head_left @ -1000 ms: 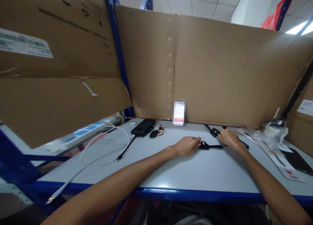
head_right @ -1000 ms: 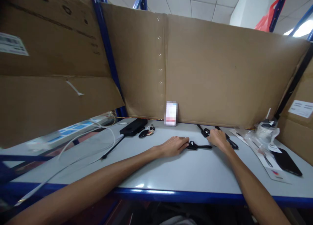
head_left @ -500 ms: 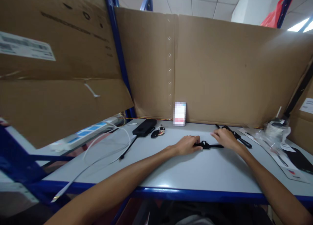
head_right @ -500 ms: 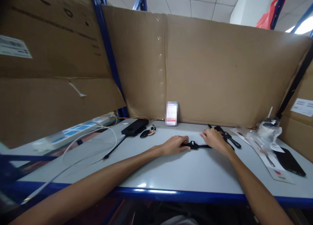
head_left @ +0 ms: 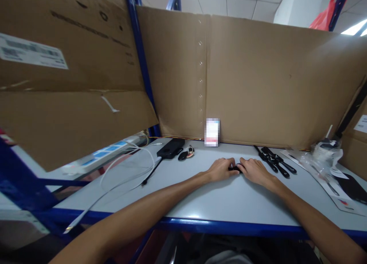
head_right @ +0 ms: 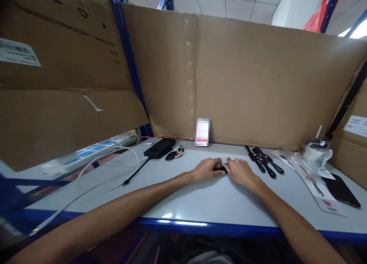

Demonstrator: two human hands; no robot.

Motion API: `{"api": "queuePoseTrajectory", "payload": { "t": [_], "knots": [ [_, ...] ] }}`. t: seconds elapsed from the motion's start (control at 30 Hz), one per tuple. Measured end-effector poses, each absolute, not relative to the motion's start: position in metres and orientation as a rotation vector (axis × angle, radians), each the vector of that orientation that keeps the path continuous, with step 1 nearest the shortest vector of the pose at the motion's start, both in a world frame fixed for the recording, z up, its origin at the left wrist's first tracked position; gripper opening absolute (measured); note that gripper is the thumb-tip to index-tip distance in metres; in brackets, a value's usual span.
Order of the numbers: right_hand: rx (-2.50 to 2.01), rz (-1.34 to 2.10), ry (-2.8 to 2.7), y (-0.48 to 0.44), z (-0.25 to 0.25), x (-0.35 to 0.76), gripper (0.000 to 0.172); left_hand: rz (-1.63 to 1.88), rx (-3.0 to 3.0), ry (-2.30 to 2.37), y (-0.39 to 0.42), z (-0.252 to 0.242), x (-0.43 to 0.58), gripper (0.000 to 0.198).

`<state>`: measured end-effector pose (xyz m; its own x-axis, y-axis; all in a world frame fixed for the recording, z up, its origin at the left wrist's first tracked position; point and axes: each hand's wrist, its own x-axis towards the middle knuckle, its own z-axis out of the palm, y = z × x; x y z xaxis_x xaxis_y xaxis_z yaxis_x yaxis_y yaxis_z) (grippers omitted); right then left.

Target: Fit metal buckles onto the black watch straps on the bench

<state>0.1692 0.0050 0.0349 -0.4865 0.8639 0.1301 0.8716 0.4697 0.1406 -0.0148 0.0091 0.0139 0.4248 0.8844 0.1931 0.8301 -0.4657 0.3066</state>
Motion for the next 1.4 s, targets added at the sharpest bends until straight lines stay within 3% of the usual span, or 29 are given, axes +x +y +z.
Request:
{"api": "queuePoseTrajectory", "payload": {
  "t": [0.4, 0.77, 1.4],
  "knots": [
    [-1.492, -0.420, -2.794, -0.005, 0.042, 0.168, 0.035, 0.433, 2.685, 1.474, 0.006, 0.011, -0.013, 0.038],
    [-1.426, -0.213, -2.811, 0.009, 0.041, 0.177, 0.029, 0.403, 2.813, 1.368, 0.005, 0.013, -0.015, 0.033],
    [-1.328, -0.062, -2.792, 0.008, 0.045, 0.185, 0.022, 0.402, 2.779, 1.319, 0.013, 0.012, -0.018, 0.043]
  ]
}}
